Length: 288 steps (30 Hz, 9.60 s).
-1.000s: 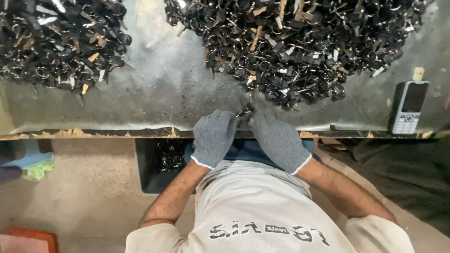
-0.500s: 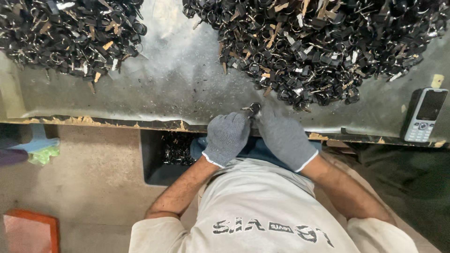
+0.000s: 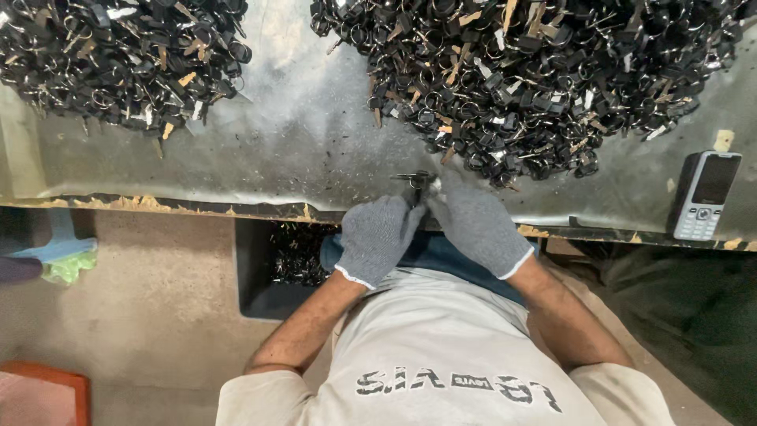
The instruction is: The person works at a table covered with large piles of small black metal lock components. They gather and spread the piles with a gloved hand, pick up individual pieces, manipulate them with both hands, and drop pieces into a bin opening below the table edge.
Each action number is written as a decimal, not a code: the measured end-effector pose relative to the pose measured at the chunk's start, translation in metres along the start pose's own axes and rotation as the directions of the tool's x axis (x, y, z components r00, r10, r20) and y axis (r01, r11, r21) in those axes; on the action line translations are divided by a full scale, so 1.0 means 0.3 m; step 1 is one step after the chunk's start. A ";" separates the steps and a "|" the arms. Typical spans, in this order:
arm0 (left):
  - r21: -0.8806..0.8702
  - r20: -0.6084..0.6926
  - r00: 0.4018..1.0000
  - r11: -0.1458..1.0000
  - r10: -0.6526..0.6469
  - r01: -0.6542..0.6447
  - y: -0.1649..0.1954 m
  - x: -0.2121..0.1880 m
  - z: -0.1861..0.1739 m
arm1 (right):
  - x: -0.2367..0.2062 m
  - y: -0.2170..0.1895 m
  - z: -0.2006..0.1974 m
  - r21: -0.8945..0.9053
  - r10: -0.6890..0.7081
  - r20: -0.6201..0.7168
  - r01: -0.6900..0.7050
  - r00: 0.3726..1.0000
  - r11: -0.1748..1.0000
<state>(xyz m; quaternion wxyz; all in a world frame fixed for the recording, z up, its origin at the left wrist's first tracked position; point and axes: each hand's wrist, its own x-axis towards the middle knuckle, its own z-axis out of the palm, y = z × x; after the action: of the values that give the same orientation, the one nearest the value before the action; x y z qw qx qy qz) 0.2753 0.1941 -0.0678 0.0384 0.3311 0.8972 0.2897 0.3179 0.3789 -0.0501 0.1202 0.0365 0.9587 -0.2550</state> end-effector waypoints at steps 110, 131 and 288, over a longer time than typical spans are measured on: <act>-0.164 -0.075 0.996 0.984 0.053 -0.064 -0.073 0.085 0.067 | 0.017 0.006 0.059 -0.444 -0.131 -0.058 0.092 0.990 0.891; -0.025 -0.117 0.993 1.000 0.006 -0.009 0.004 0.091 -0.016 | -0.043 0.016 -0.001 -0.184 -0.037 0.042 0.044 0.998 0.982; 0.010 -0.128 0.991 1.000 -0.025 0.026 -0.038 0.076 0.048 | -0.001 0.022 0.042 -0.206 -0.152 -0.140 0.122 0.978 0.971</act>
<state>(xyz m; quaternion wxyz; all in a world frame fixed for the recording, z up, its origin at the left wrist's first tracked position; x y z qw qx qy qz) 0.2547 0.2084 -0.0831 -0.0174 0.3007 0.9036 0.3047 0.3219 0.3782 -0.0637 0.0304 -0.0222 0.9859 -0.1633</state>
